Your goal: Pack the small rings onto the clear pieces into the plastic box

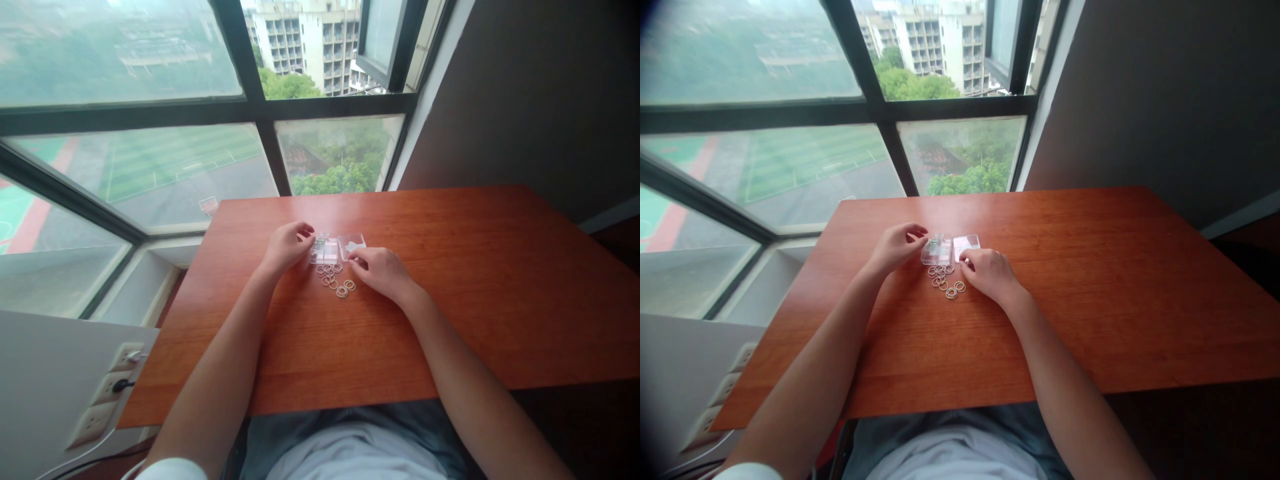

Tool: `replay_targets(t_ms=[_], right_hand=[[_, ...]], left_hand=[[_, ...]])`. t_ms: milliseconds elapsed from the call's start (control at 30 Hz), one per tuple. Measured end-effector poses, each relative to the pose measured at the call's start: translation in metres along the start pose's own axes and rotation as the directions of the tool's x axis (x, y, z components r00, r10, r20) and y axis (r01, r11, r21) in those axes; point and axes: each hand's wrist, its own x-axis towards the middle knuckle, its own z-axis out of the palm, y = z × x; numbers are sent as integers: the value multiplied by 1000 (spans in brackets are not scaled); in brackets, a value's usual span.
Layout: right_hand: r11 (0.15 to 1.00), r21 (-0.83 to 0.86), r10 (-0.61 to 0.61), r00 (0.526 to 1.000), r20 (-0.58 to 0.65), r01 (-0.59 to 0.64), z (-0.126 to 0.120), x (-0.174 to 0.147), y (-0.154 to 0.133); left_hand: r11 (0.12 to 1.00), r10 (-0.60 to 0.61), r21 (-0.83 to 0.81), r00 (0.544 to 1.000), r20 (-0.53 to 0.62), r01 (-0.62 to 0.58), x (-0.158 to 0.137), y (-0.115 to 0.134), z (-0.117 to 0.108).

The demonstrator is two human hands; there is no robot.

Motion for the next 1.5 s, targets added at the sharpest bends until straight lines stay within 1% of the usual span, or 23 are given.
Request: replay_targets(t_ms=[100, 300, 467, 567, 667, 800, 1067, 1133, 1200, 1300, 1333, 1400, 1433, 1500], right_hand=[[1000, -6, -6, 1000, 14, 6, -1, -1, -1], [997, 37, -70, 995, 64, 68, 0, -2, -4], [995, 3, -95, 989, 112, 95, 6, -2, -9], [995, -7, -101, 986, 134, 103, 9, -2, -10], [996, -6, -87, 986, 140, 89, 9, -2, -10], [996, -28, -81, 987, 137, 85, 8, -2, -11], [995, -14, -99, 989, 113, 101, 10, -2, -12], [995, 24, -100, 990, 95, 98, 10, -2, -10], [991, 93, -97, 994, 52, 92, 10, -1, -8], [961, 259, -82, 993, -79, 100, 8, 1, -5], [939, 328, -64, 988, -138, 106, 6, 1, -5], [876, 470, 9, 970, -243, 109, 3, 1, -4], [840, 533, 59, 959, -277, 102, 1, 1, -4], [775, 627, 152, 941, -302, 76, -1, 1, -4]], left_hand=[[1000, 3, 0, 1000, -6, -3, 0, 1, 1], [1000, 13, -5, 1000, 0, -13, 0, 0, 1], [999, 32, -12, 999, 12, -32, 0, -2, 3], [999, 27, -39, 999, 41, -26, -1, 1, 4], [998, 23, -54, 997, 71, -19, -2, 5, 5], [998, 28, -59, 996, 79, -24, -3, 8, 6], [997, 65, -54, 996, 68, -61, -1, 2, 8], [996, 76, -60, 995, 65, -72, -1, 2, 8], [994, 88, -67, 994, 60, -84, 0, 2, 7], [993, 105, -68, 993, 53, -101, 0, 3, 7], [992, 109, -68, 993, 55, -105, -1, 4, 7], [992, 115, -67, 992, 58, -111, -1, 5, 7], [991, 117, -66, 991, 62, -113, -1, 6, 7], [991, 123, -61, 990, 64, -119, -1, 6, 7]])
